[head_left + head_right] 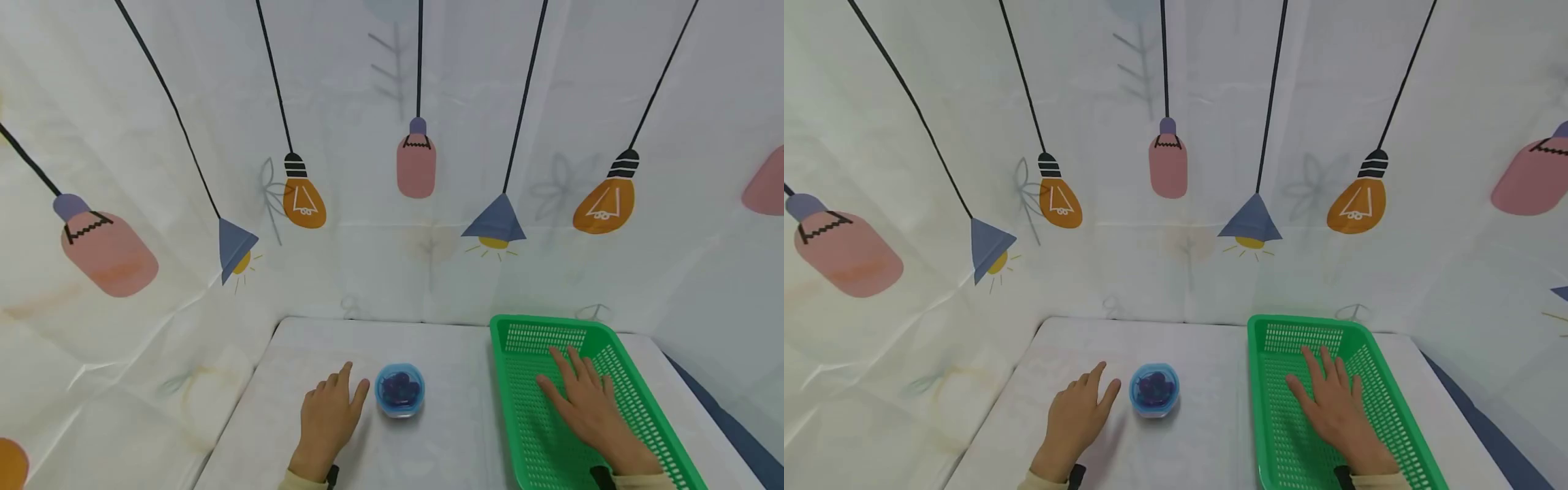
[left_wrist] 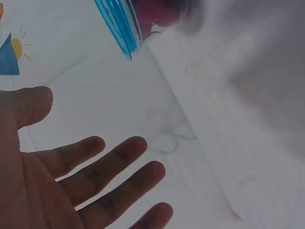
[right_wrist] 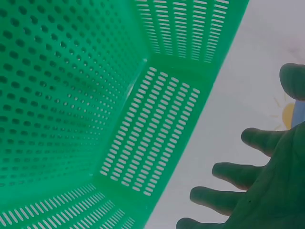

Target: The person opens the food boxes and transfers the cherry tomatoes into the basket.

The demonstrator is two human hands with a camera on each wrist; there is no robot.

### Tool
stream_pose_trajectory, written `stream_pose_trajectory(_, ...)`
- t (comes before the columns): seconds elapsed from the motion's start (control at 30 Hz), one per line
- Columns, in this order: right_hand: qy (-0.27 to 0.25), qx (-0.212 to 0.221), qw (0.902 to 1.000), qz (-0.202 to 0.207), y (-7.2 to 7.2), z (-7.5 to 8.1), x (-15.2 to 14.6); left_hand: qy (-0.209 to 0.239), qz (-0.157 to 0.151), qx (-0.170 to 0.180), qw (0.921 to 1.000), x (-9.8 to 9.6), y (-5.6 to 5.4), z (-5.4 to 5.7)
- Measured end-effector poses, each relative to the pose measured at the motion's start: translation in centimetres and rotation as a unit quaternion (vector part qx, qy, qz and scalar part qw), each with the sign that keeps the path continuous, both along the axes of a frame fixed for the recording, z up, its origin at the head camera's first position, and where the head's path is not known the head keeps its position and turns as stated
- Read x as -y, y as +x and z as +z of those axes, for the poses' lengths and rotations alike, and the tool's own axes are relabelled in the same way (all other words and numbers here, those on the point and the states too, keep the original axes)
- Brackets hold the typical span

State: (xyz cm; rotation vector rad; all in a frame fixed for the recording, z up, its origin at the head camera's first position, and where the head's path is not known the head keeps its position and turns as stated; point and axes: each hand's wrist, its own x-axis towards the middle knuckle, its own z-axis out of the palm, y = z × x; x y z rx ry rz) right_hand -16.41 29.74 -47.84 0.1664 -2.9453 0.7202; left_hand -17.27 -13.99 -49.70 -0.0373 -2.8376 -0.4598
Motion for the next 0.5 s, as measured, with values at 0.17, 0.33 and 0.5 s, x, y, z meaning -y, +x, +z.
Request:
stream_pose_trajectory(0.17, -0.008, -0.017, 0.9998, 0.011, -0.1, -0.1, 0.6, 0.020, 0.004, -0.026, 0.9995, 0.4, 0.4, -0.6)
stream_pose_trajectory(0.33, -0.002, -0.018, 0.9997, 0.014, -0.2, -0.2, 0.6, 0.071, 0.005, 0.031, 0.9970, 0.5, 1.0, -1.8)
stream_pose_trajectory(0.5, 0.007, -0.052, 0.9985, 0.019, -0.3, 0.3, 0.7, 0.161, -0.006, 0.100, 0.9818, 0.2, 1.1, -3.3)
